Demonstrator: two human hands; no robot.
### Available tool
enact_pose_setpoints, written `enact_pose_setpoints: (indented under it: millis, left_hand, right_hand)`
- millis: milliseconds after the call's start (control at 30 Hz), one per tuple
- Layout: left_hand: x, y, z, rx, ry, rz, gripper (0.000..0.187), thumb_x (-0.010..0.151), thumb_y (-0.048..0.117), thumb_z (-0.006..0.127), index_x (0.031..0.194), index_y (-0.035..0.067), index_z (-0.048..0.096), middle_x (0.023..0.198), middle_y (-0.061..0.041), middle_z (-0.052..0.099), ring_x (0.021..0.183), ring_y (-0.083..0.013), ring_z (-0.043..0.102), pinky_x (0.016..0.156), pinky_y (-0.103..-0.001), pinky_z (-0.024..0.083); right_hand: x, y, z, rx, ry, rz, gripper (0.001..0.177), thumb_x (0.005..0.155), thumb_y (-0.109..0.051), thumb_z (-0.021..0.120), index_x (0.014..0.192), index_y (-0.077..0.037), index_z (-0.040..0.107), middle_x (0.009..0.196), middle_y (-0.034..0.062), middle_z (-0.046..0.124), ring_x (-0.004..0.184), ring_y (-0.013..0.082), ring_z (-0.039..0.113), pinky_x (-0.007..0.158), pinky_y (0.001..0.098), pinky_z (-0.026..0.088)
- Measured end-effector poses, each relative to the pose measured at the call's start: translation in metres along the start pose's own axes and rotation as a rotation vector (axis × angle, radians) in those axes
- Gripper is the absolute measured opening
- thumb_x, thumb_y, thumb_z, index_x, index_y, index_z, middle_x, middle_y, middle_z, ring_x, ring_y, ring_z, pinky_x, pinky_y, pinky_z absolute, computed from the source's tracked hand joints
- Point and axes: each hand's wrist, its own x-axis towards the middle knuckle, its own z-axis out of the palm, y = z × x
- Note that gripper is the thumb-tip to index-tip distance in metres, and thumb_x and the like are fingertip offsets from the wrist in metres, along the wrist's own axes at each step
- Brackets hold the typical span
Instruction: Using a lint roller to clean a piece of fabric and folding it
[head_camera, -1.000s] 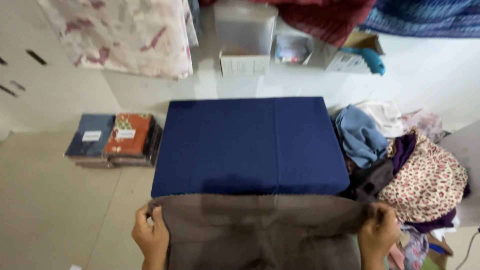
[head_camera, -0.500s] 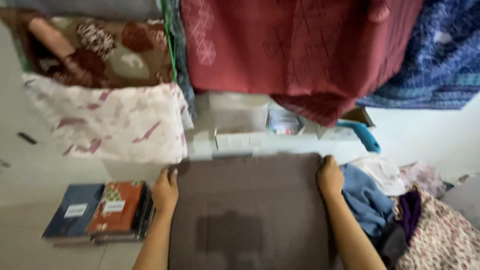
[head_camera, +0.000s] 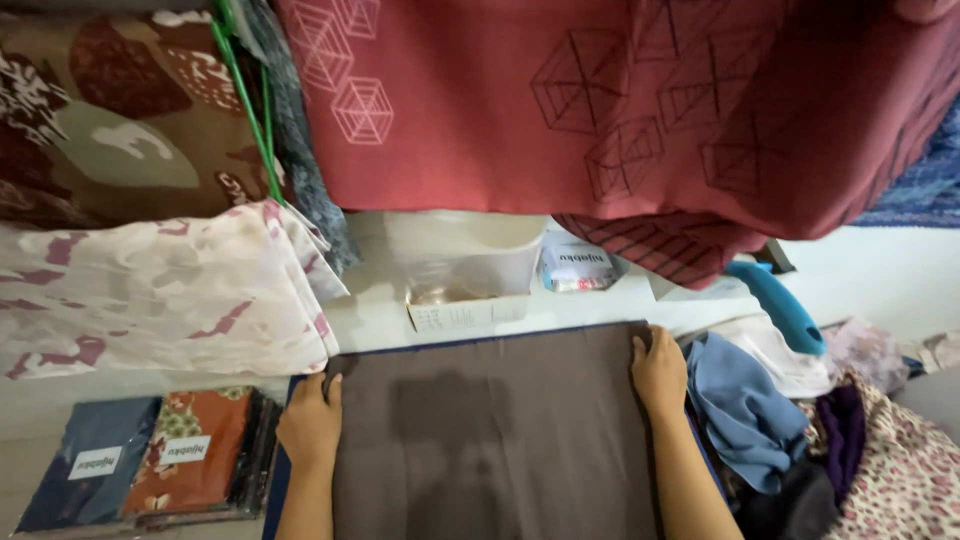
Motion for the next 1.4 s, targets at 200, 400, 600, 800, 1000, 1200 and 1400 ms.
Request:
enact_pose_setpoints:
  millis: [200,400,600,800,1000,1200,1400]
  left_hand:
    - [0.026,0.001,-0.059,-0.531,-0.419,-0.376,0.057,0.096,0.052,0.058,0.142,0.017,0.056,0.108,-0.007,0.076,0.109,-0.0388,0.068,0.091,-0.051,0.048]
    - [-0.045,-0.05,-0.077,-0.511,-0.054,0.317,0.039,0.096,0.033,0.063,0.127,0.01,0.068,0.128,-0.008,0.072,0.117,-0.0285,0.068,0.105,-0.04,0.049]
    - [-0.106,-0.069,-0.069,-0.069,-0.45,0.14,0.053,0.092,0.068,0.044,0.137,0.049,0.064,0.149,0.024,0.058,0.148,-0.021,0.048,0.11,-0.038,0.052]
    - [-0.111,-0.056,-0.101,-0.244,-0.318,0.186,0.051,0.093,0.056,0.055,0.141,0.038,0.061,0.153,0.016,0.056,0.149,-0.023,0.045,0.111,-0.05,0.042]
    - [-0.104,-0.045,-0.131,-0.298,-0.506,0.088,0.053,0.098,0.054,0.05,0.146,0.033,0.056,0.158,0.014,0.049,0.153,-0.0221,0.035,0.116,-0.053,0.035]
    - [-0.11,-0.047,-0.122,-0.345,-0.431,0.099,0.054,0.101,0.05,0.046,0.147,0.023,0.056,0.158,0.006,0.05,0.152,-0.0231,0.036,0.119,-0.048,0.03]
    - [-0.119,-0.052,-0.103,-0.407,-0.108,0.155,0.039,0.099,0.03,0.058,0.134,0.015,0.067,0.142,-0.004,0.066,0.137,-0.0251,0.057,0.108,-0.045,0.045]
  right_hand:
    - [0.005,0.041,-0.017,0.566,-0.119,0.43,0.04,0.096,-0.025,0.074,0.131,-0.012,0.062,0.095,0.0067,0.068,0.088,0.0172,0.064,0.089,0.0296,0.048]
    - [-0.007,0.051,-0.128,0.638,0.059,0.449,0.02,0.108,-0.02,0.061,0.121,-0.006,0.067,0.087,0.0088,0.068,0.079,0.0165,0.063,0.075,0.0302,0.049]
    - [0.041,-0.065,-0.279,0.41,0.344,0.113,0.029,0.123,-0.025,0.045,0.118,-0.007,0.067,0.084,0.0028,0.062,0.076,0.019,0.059,0.071,0.0379,0.041]
    - [0.115,-0.147,-0.32,-0.143,-0.426,0.223,0.064,0.093,-0.054,0.053,0.148,-0.022,0.052,0.132,0.0268,0.064,0.119,0.051,0.061,0.092,0.0631,0.05]
    - [0.098,-0.149,-0.311,-0.159,-0.248,0.141,0.051,0.103,-0.018,0.047,0.153,-0.009,0.041,0.113,0.0375,0.065,0.095,0.0607,0.067,0.076,0.0711,0.05]
    - [-0.06,-0.122,-0.277,0.055,0.223,-0.374,0.037,0.107,-0.007,0.058,0.139,0.012,0.06,0.129,0.0305,0.068,0.117,0.0458,0.067,0.101,0.0489,0.054]
    - [-0.248,-0.209,-0.177,0.033,-0.486,-0.145,0.06,0.086,-0.044,0.066,0.143,-0.055,0.049,0.099,-0.0048,0.063,0.059,0.0342,0.069,0.052,0.0512,0.053]
